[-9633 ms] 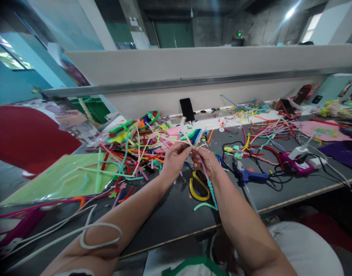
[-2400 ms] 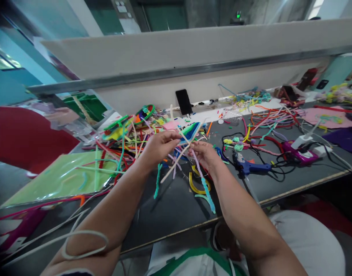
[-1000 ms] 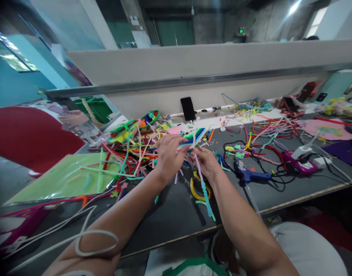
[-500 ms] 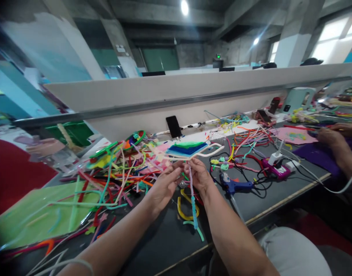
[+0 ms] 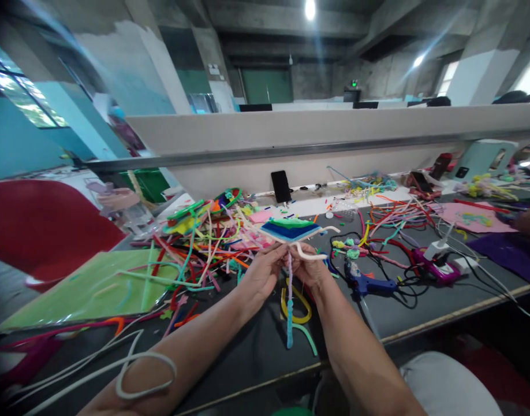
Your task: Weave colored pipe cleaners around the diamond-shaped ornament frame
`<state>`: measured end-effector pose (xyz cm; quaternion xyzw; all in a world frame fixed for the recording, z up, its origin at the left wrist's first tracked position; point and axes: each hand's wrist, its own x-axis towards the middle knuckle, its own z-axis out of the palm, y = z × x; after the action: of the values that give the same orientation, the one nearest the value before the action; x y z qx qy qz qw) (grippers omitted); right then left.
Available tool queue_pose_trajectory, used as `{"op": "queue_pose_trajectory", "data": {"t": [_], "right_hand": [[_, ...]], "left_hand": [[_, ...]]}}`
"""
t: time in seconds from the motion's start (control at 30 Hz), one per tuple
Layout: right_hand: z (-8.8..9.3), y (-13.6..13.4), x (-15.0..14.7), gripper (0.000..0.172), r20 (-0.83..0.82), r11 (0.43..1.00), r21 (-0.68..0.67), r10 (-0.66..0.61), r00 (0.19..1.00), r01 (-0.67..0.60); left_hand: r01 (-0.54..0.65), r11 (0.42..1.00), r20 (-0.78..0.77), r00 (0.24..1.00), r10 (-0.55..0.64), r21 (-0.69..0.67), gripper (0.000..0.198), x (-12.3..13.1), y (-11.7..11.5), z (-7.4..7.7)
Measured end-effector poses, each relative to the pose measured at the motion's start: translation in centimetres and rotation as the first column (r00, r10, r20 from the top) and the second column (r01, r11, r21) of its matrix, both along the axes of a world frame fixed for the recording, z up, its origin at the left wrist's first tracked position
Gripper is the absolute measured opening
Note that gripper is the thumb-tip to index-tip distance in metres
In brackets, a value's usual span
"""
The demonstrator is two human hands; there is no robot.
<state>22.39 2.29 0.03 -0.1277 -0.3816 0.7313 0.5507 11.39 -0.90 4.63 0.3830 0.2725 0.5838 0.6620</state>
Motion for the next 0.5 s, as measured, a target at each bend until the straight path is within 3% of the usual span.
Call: {"op": "queue_pose_trajectory", "data": {"t": [0.2, 0.3, 0.37, 0.43, 0.5], "right_hand": [[0.1, 0.5, 0.4, 0.017, 0.028, 0.998, -0.056, 0.025, 0.999, -0.024], [0.2, 1.2, 0.8, 0.021, 0.026, 0.980, -0.104, -0.170, 0.985, 0.172], [0.1, 1.7, 0.9, 0.023, 0.000, 0.899, -0.072, -0.434, 0.901, 0.433], [-0.1, 2.0, 0.7, 0.033, -0.028, 0.766, 0.022, -0.641, 0.767, 0.642], [-0.1, 2.1, 0.6, 0.049, -0.003, 0.705, 0.142, -0.702, 0.713, 0.695]], "left_hand": [[-0.099, 0.995, 0.046, 0.994, 0.100, -0.008, 0.019, -0.6, 1.1, -0.2], [-0.172, 0.985, 0.071, 0.983, 0.172, -0.002, 0.020, -1.4, 2.0, -0.2], [-0.202, 0.979, 0.069, 0.977, 0.202, -0.010, 0.022, -1.9, 2.5, -0.1], [-0.241, 0.971, 0.050, 0.969, 0.241, 0.002, 0.025, -2.2, 2.7, 0.0], [-0.286, 0.958, 0.017, 0.958, 0.285, 0.033, 0.026, -2.2, 2.7, 0.1]]}}
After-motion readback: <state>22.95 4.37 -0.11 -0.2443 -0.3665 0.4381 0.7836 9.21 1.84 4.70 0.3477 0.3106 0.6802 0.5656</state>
